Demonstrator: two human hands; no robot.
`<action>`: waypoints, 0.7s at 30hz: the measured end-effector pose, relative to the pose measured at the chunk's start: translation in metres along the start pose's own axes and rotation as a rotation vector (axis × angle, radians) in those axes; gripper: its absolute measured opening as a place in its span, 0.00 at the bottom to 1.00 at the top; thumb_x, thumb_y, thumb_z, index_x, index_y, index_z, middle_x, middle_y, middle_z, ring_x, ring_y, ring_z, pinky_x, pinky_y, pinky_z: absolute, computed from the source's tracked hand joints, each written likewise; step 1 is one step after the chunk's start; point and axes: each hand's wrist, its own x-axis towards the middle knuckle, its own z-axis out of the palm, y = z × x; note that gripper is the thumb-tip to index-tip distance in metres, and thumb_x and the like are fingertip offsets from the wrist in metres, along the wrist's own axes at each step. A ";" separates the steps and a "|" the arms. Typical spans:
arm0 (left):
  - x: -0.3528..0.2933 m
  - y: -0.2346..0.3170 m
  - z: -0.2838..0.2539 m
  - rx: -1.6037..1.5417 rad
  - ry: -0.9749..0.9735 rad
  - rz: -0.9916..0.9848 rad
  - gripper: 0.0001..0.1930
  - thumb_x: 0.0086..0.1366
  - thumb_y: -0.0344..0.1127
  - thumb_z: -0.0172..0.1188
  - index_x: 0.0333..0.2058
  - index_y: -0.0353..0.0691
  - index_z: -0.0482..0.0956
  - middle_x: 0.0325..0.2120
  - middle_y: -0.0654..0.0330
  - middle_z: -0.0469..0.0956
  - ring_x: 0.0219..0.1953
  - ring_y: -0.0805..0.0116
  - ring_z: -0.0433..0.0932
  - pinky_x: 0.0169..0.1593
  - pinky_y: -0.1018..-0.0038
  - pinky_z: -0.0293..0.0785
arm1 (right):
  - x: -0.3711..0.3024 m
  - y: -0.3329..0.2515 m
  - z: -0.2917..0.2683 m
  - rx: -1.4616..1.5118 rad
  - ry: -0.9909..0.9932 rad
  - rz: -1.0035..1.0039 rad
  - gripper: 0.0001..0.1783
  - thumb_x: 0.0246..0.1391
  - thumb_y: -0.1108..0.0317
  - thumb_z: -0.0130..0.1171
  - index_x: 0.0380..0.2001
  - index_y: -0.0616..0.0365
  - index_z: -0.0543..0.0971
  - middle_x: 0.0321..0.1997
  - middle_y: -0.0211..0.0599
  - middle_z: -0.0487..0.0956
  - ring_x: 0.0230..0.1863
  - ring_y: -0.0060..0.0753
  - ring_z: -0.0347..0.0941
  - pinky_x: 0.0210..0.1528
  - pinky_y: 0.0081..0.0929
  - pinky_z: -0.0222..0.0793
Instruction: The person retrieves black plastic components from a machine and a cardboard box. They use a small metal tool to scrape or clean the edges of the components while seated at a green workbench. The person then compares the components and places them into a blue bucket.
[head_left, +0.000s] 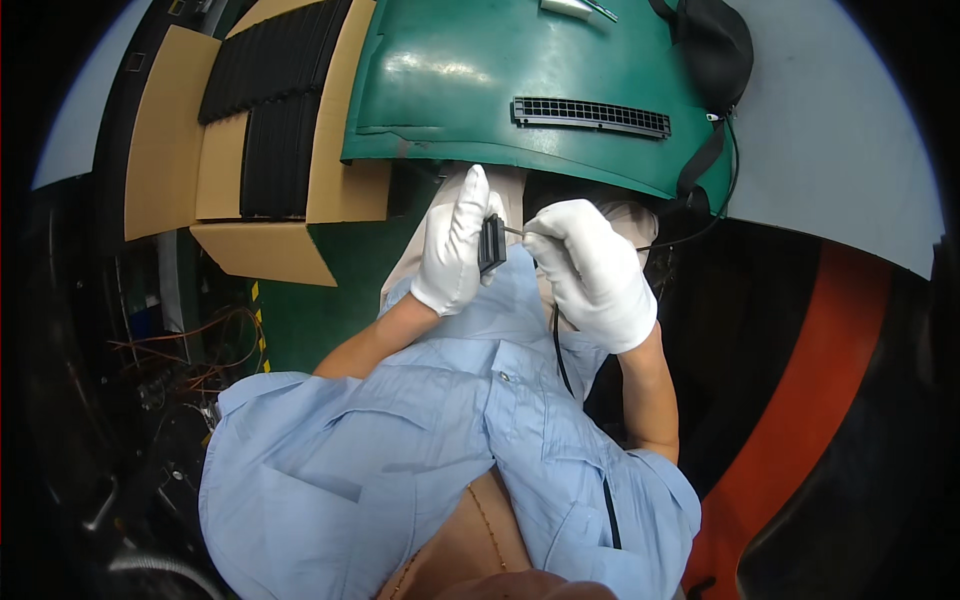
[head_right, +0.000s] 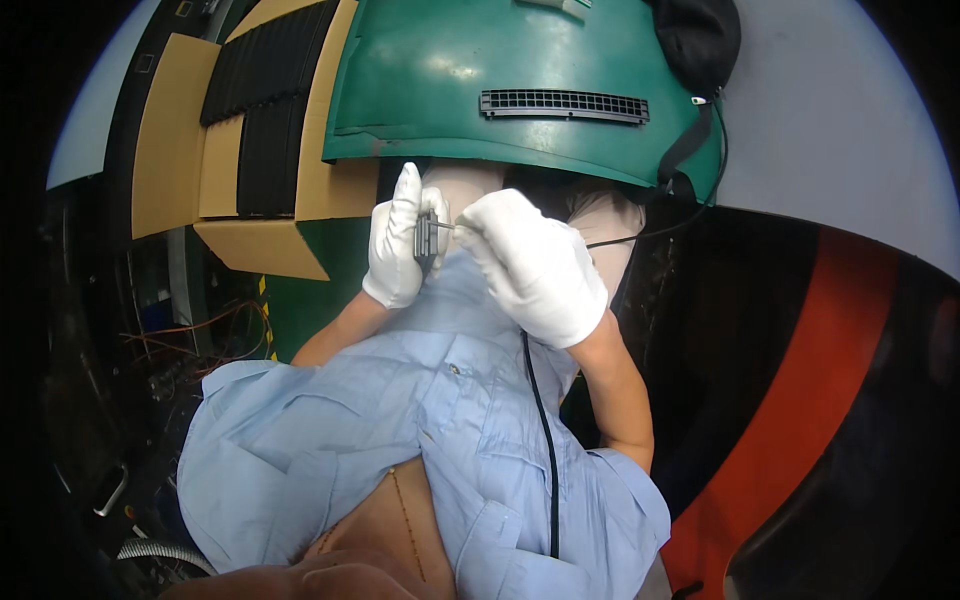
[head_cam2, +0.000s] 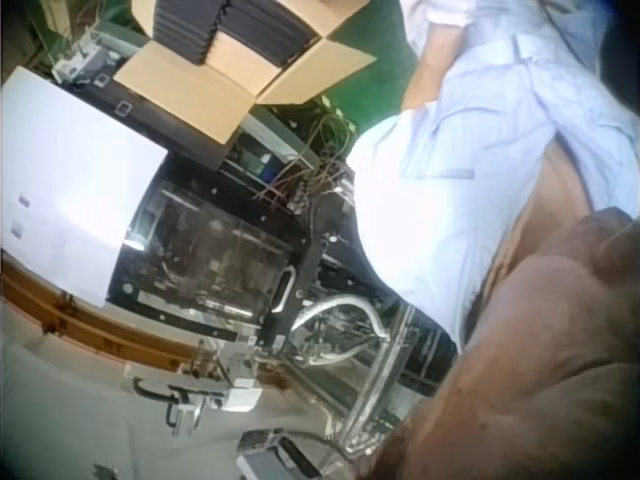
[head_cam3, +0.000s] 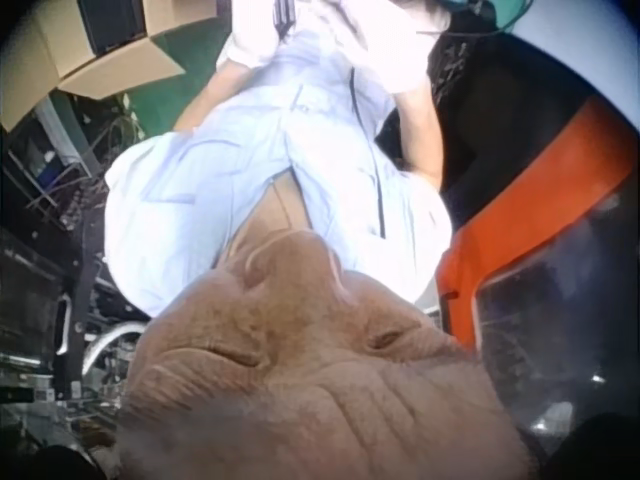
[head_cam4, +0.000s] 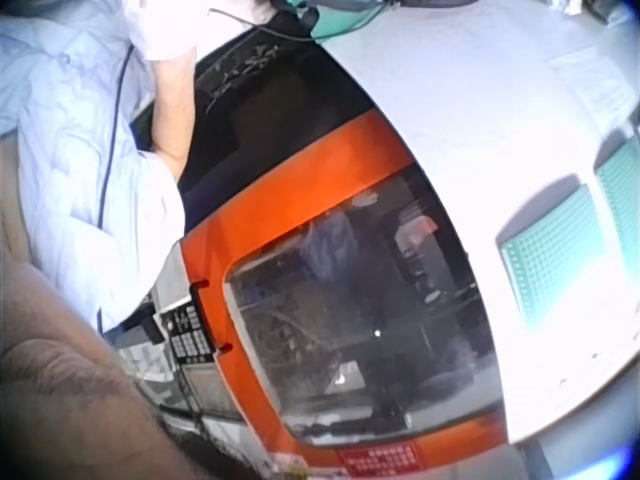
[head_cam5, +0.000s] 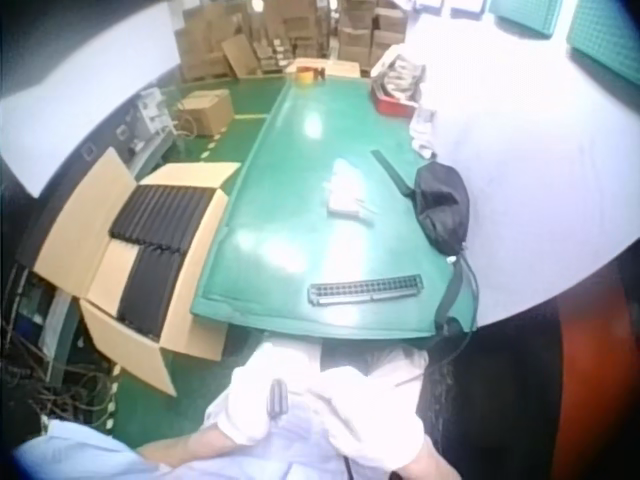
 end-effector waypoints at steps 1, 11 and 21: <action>-0.001 0.000 0.001 0.001 -0.014 -0.006 0.38 0.78 0.60 0.26 0.15 0.42 0.66 0.08 0.67 0.64 0.09 0.80 0.61 0.17 0.81 0.57 | 0.001 0.002 -0.001 -0.081 0.003 -0.097 0.10 0.55 0.75 0.59 0.41 0.60 0.76 0.35 0.42 0.78 0.33 0.46 0.79 0.34 0.36 0.76; -0.008 -0.010 0.008 0.035 -0.095 -0.001 0.37 0.78 0.60 0.30 0.15 0.41 0.67 0.10 0.68 0.63 0.14 0.81 0.60 0.21 0.80 0.56 | -0.018 0.001 -0.010 -0.384 -0.089 -0.353 0.12 0.44 0.69 0.58 0.36 0.53 0.77 0.27 0.31 0.73 0.26 0.35 0.74 0.26 0.32 0.70; -0.014 -0.012 0.005 -0.012 -0.166 0.009 0.34 0.79 0.55 0.34 0.17 0.40 0.66 0.13 0.69 0.60 0.18 0.81 0.58 0.24 0.78 0.56 | -0.033 -0.006 -0.018 -0.248 -0.087 -0.298 0.17 0.39 0.74 0.62 0.38 0.54 0.79 0.34 0.32 0.80 0.28 0.36 0.77 0.29 0.31 0.72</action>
